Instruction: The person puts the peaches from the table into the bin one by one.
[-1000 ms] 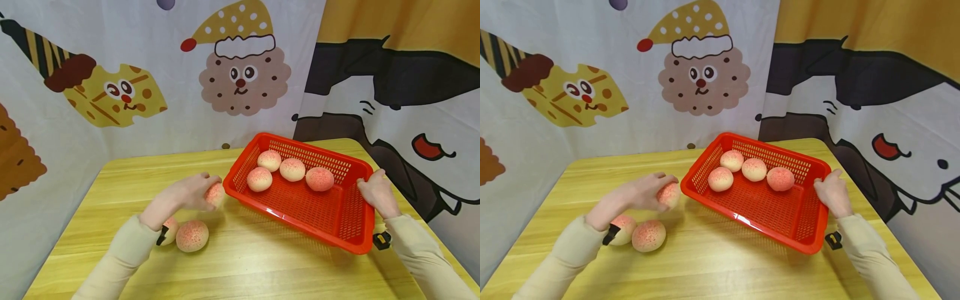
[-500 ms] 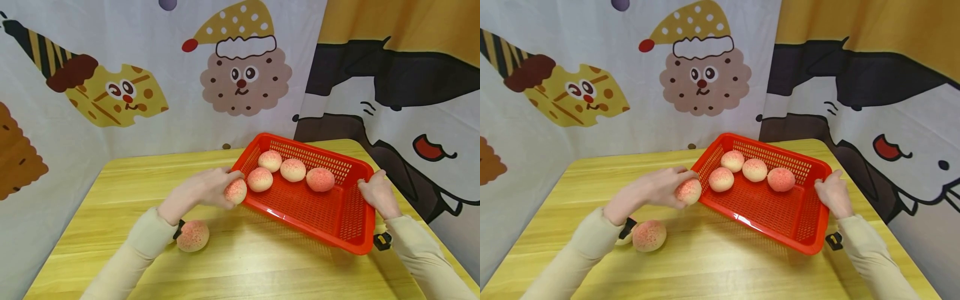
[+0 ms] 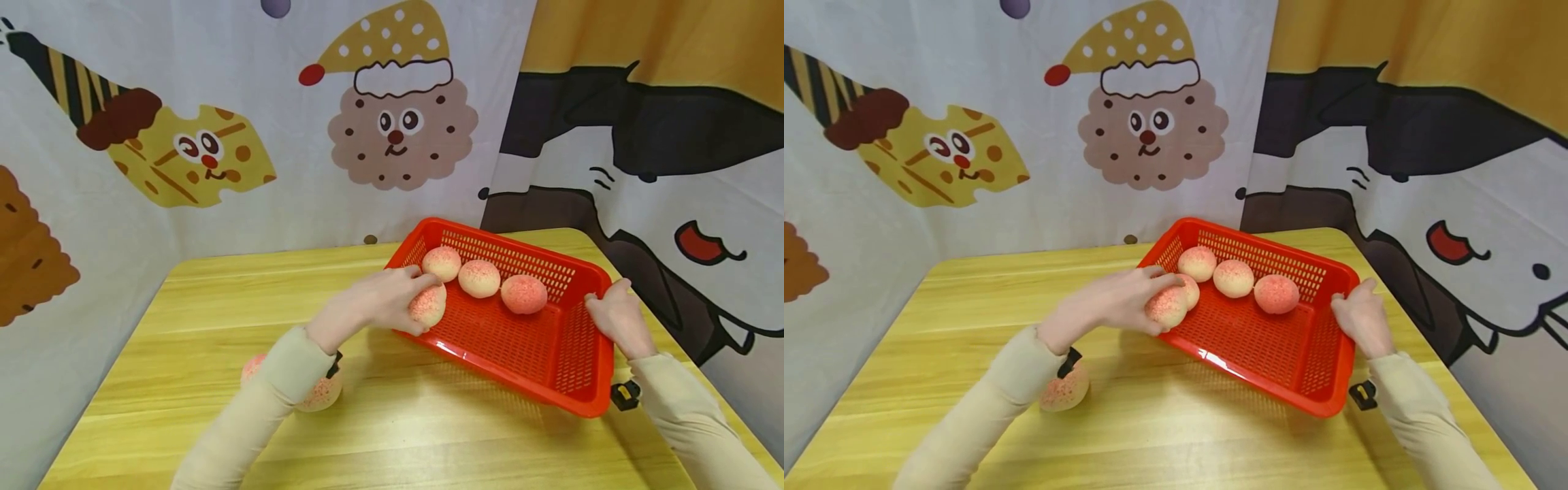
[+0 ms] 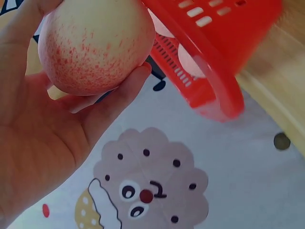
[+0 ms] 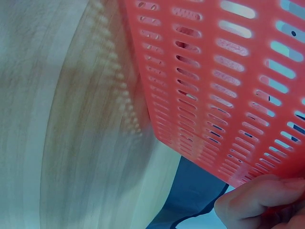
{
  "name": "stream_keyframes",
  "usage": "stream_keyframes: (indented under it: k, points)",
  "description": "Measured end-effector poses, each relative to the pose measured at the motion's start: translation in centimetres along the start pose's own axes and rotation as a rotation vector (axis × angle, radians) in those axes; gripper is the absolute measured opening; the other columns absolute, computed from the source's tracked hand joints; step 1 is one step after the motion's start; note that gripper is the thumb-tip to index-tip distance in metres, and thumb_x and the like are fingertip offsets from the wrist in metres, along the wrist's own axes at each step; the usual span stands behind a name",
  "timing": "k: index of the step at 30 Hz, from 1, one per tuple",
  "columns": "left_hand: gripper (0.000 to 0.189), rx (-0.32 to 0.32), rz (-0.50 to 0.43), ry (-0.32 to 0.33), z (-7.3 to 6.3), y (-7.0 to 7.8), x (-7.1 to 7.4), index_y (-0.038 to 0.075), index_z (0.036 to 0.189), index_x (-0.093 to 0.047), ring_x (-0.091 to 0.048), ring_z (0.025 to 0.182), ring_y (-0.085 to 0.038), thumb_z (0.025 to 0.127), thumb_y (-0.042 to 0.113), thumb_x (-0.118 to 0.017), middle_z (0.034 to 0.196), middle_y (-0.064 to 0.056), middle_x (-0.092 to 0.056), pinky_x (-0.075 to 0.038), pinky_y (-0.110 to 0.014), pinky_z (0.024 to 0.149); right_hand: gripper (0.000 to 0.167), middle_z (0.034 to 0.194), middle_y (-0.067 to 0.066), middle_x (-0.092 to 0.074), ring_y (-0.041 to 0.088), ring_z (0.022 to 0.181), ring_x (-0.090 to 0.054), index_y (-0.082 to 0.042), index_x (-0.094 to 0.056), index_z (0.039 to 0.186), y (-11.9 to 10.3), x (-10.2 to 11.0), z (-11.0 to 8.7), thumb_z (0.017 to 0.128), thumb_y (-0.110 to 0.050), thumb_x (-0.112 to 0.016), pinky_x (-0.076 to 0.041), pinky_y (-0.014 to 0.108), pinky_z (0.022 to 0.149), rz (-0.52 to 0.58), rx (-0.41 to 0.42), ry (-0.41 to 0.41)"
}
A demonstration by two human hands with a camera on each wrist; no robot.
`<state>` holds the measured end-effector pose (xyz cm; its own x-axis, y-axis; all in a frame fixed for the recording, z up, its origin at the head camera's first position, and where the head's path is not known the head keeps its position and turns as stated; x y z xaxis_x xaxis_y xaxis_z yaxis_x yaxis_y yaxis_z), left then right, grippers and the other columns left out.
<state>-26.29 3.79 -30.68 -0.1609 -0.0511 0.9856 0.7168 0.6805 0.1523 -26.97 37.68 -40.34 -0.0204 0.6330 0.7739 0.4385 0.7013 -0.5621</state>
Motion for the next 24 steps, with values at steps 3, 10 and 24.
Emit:
stream_keyframes:
  k: [3, 10, 24]
  points:
    - [0.064, -0.006, -0.014, -0.015, 1.0, 0.3, -0.4, 0.024, 0.135, -0.048, -0.06, 0.098, -0.019, 0.077, 0.036, -0.072, 0.125, -0.003, -0.055, -0.051, -0.034, 0.085, 0.08, 0.093, 0.037, -0.05, 0.023, 0.051, -0.065, 0.018, 0.022, 0.138, 0.1, 0.0, 0.0, 0.096, -0.022, -0.034, -0.057, 0.038, 0.055, 0.0, -0.006, -0.001]
    - [0.067, -0.023, 0.009, -0.055, 3.5, 1.1, -2.1, 0.027, 0.138, -0.044, -0.06, 0.091, -0.019, 0.079, 0.041, -0.072, 0.119, -0.003, -0.054, -0.05, -0.031, 0.082, 0.08, 0.094, 0.037, -0.049, 0.022, 0.05, -0.065, 0.018, 0.021, 0.138, 0.0, 0.1, 0.1, 0.096, -0.022, -0.034, -0.057, 0.038, 0.055, -0.01, -0.006, 0.006]
    - [0.069, -0.089, 0.119, -0.036, 7.3, 2.9, -4.9, 0.027, 0.139, -0.043, -0.06, 0.094, -0.014, 0.079, 0.048, -0.071, 0.126, -0.002, -0.053, -0.051, -0.028, 0.075, 0.081, 0.093, 0.037, -0.049, 0.023, 0.051, -0.065, 0.017, 0.025, 0.138, 0.1, -0.1, 0.2, 0.096, -0.022, -0.034, -0.057, 0.038, 0.055, -0.002, -0.003, 0.002]
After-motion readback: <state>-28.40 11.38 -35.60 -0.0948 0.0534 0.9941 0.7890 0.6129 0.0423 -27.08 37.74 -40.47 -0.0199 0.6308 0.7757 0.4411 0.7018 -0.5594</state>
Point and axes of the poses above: each hand's wrist, its own z-axis towards the middle knuckle, its own x-axis out of the back of the hand, y = z × x, the point moved 10 cm from there along z, towards the middle knuckle
